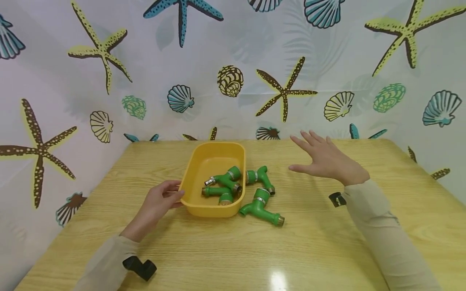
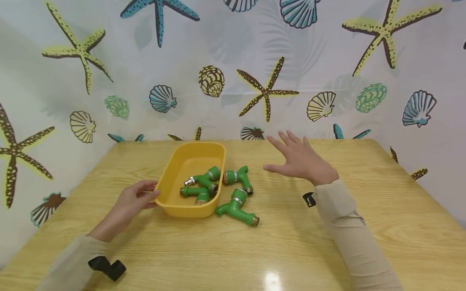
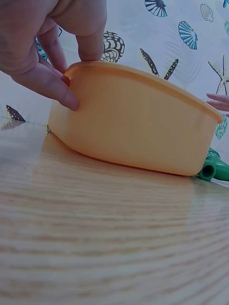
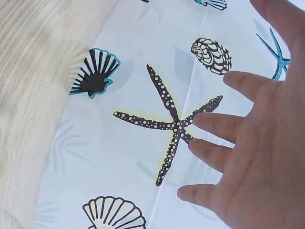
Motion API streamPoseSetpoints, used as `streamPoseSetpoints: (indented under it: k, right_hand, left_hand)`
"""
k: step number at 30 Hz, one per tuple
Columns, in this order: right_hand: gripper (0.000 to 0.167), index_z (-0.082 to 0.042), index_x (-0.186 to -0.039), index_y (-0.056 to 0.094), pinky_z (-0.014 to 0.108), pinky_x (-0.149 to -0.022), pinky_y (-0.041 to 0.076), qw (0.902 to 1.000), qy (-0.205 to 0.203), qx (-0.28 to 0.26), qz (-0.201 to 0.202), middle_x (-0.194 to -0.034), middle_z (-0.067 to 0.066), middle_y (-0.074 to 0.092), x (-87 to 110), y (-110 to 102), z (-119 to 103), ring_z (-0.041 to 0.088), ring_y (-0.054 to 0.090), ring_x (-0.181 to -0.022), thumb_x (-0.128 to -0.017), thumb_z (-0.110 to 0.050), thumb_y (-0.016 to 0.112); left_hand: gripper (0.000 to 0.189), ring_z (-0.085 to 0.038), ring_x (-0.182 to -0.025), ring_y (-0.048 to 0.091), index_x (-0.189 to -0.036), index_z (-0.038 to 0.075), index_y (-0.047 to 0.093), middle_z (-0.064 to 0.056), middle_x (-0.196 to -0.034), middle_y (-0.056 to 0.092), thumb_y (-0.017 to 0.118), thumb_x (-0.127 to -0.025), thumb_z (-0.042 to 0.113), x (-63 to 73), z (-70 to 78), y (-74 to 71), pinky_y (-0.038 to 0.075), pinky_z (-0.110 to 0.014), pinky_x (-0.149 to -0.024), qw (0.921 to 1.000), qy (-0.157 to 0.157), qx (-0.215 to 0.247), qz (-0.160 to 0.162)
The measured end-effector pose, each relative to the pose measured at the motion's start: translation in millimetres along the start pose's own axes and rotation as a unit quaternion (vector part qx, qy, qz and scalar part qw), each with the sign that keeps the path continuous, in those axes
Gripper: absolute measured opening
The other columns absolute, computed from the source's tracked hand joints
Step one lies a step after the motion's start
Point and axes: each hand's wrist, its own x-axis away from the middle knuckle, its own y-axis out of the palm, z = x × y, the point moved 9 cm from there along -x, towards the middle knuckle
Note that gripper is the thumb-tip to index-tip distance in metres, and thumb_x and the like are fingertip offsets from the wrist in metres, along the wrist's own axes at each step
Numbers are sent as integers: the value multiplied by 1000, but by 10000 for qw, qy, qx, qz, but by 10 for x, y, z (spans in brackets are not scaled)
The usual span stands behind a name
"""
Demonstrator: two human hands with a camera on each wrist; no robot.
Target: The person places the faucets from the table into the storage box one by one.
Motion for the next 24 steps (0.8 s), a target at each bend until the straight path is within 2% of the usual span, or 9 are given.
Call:
streamPoseSetpoints:
  k: [5,13,24]
  right_hand:
    - [89,-11,-155,18,74,-106,2,10000,37,17,-15,-156,27,12,10,26,20,46,7,-142,-91,-58,56]
    - [90,-11,-155,19,76,-105,-1,9990,36,418,179,-156,26,11,-9,17,29,46,5,-142,-90,-61,55]
    - [92,-11,-153,28,76,-103,-5,9884,38,1372,646,-154,29,17,-2,33,57,47,4,-142,-86,-68,54]
  left_hand:
    - [45,-35,-108,58,-137,-7,45,-24,-125,51,58,-99,13,13,-1,-12,57,-34,-83,10000,37,-7,-42]
    - [44,-36,-108,58,-137,-8,45,-24,-124,51,57,-99,10,-21,25,-29,57,-34,-83,9999,103,48,-48]
    - [43,-37,-108,57,-136,-8,46,-24,-123,52,57,-99,10,-16,10,-21,57,-34,-83,9999,72,87,-69]
